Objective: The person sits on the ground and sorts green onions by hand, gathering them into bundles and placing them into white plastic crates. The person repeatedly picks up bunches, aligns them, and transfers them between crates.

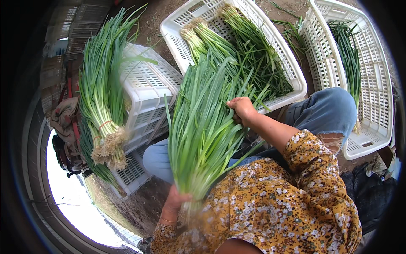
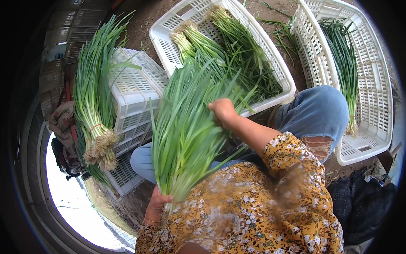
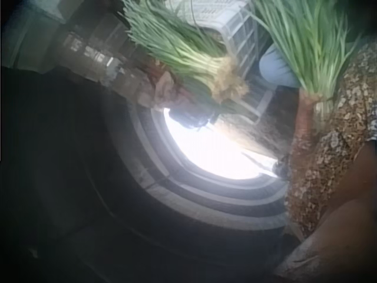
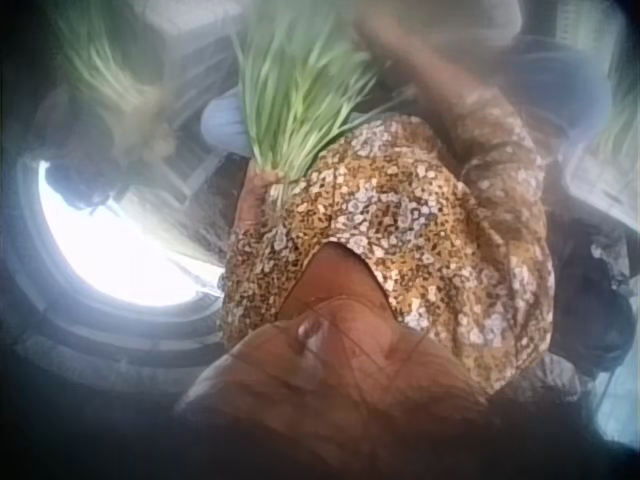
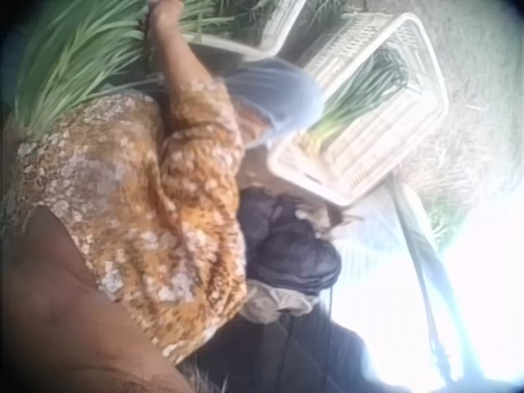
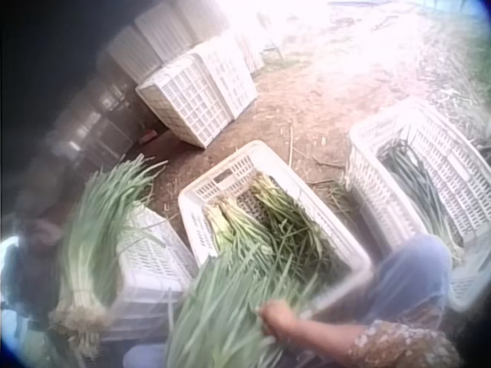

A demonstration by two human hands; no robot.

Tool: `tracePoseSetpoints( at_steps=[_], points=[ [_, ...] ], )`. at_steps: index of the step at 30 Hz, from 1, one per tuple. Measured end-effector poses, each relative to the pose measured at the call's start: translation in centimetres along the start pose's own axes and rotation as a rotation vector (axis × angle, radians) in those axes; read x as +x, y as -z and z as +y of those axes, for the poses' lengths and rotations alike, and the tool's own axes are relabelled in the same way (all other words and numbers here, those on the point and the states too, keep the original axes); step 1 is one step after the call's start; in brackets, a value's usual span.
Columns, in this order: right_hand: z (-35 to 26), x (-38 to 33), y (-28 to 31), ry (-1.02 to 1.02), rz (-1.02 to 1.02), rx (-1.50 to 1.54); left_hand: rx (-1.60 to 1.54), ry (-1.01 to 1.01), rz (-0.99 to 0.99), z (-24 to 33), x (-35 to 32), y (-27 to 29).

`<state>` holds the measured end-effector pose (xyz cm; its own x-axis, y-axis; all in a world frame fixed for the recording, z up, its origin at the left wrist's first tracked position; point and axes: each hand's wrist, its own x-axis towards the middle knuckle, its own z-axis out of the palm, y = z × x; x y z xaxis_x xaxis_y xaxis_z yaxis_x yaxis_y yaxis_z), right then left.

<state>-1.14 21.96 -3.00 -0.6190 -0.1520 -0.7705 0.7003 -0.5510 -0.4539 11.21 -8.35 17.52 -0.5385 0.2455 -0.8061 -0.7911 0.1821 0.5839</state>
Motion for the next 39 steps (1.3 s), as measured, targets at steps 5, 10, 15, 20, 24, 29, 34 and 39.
tracePoseSetpoints(
  at_steps=[5,10,15,20,24,29,34,39],
  points=[
    [-0.4,1.9,1.2,0.228,0.188,-0.01,0.013,-0.037,-0.002,-0.1,0.2,-0.2],
    [-5.4,3.4,2.3,0.83,0.281,-0.683,0.024,-0.024,-0.006,0.0,-0.2,-0.1],
    [-4.4,3.1,0.5,1.037,-0.241,-1.046,0.044,-0.026,-0.032,0.2,-0.2,0.3],
    [-4.5,2.0,0.0,1.035,-0.157,-1.306,0.019,0.008,-0.057,0.6,-0.3,0.3],
    [-2.6,2.1,-0.5,0.774,0.16,-1.204,0.017,0.005,-0.057,0.8,0.0,0.0],
    [-5.6,5.3,3.6,0.736,0.599,-0.687,0.002,-0.011,-0.015,1.1,-0.6,0.7],
    [-7.5,7.8,9.4,0.76,0.662,-0.258,0.222,-0.077,0.111,9.3,-2.2,-0.2],
    [-5.4,8.4,13.2,0.772,0.739,-0.608,0.261,-0.447,-0.068,17.3,-3.6,1.7]
  ],
)
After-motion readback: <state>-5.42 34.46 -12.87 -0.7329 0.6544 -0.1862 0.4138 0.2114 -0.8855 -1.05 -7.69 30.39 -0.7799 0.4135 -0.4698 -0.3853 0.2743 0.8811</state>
